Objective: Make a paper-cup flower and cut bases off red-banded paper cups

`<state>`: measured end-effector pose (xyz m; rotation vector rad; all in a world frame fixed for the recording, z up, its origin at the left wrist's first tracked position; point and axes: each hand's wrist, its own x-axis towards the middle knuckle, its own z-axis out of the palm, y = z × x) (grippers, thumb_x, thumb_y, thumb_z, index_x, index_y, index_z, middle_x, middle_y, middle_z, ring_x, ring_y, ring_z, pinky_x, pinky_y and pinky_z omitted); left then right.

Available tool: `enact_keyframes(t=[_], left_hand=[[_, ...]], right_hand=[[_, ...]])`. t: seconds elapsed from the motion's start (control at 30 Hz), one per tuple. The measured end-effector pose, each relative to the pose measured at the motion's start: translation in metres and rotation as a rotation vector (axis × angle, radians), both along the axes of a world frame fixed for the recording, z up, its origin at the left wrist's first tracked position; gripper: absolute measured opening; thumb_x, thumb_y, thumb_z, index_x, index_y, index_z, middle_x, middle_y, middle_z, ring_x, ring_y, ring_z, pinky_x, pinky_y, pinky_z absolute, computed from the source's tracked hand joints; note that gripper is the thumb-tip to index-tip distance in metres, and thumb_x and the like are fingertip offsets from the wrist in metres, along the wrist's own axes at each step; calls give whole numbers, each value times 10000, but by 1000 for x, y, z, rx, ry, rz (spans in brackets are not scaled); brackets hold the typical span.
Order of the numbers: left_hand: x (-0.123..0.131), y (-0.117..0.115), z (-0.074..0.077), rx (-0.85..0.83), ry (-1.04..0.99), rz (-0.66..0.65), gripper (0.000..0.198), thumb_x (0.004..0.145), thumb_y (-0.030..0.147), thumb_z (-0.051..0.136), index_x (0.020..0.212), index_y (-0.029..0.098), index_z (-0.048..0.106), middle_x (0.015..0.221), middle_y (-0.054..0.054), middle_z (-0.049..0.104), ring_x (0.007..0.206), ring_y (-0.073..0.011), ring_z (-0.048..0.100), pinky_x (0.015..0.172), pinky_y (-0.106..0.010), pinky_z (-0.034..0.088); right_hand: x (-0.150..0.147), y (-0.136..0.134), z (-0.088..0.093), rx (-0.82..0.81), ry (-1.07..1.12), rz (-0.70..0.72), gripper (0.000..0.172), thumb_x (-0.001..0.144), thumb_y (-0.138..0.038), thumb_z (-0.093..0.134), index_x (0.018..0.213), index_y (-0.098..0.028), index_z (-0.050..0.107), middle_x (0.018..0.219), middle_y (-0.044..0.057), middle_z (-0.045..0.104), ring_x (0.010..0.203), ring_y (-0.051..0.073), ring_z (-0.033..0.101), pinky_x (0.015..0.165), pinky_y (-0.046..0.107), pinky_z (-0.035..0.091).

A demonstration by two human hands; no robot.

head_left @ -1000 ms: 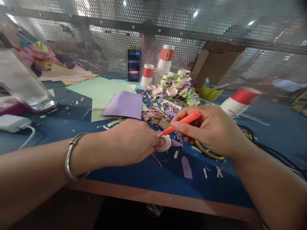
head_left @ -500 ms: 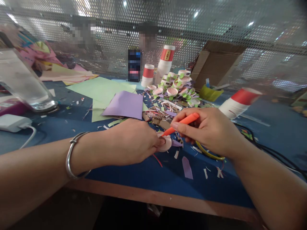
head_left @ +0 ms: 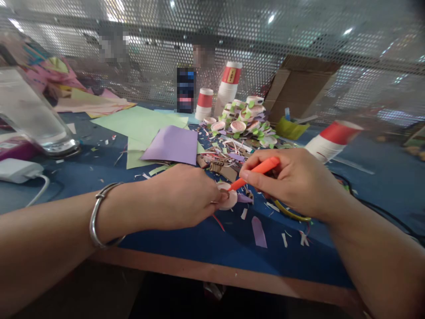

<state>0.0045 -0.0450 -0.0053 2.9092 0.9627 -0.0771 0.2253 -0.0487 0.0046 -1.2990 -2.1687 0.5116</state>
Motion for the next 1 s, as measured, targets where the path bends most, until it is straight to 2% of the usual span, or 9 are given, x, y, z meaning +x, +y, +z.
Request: enact_keyframes(t=[0.13, 0.4, 0.63, 0.87, 1.0], left_hand=[[0, 0, 0, -1, 3, 22, 427, 1023, 334, 372, 755, 215, 682, 643, -34, 685, 534, -177, 583, 506, -309, 259], [-2, -1, 0, 7, -5, 14, 314, 979, 275, 478, 766, 209, 698, 638, -25, 681, 519, -161, 568, 503, -302, 269], [1, -2, 3, -11, 6, 22, 275, 947, 252, 487, 767, 206, 689, 656, -39, 687, 541, -178, 594, 502, -307, 272], [0, -1, 4, 13, 26, -4, 254, 925, 211, 486, 757, 211, 676, 658, -37, 690, 538, -183, 587, 500, -318, 271], [-3, -1, 1, 27, 8, -37, 212, 911, 212, 526, 751, 207, 664, 620, -28, 672, 509, -175, 569, 480, -319, 259]], right_hand=[[0, -1, 0, 22, -14, 2, 195, 822, -301, 667, 673, -191, 728, 562, -18, 609, 466, 95, 472, 432, 247, 332], [0, -2, 0, 71, -25, 12, 221, 838, -290, 669, 659, -175, 725, 524, -36, 583, 464, 80, 440, 434, 240, 323], [-1, -6, 4, -11, -42, -22, 195, 845, -274, 666, 682, -173, 702, 552, -23, 592, 492, 100, 450, 464, 261, 323], [-1, -6, 4, 0, -17, -18, 218, 846, -287, 672, 657, -181, 688, 520, -28, 549, 474, 101, 410, 478, 279, 309], [-1, -5, 0, -16, 32, -40, 241, 876, -341, 662, 709, -174, 714, 578, -3, 610, 487, 113, 474, 473, 284, 331]])
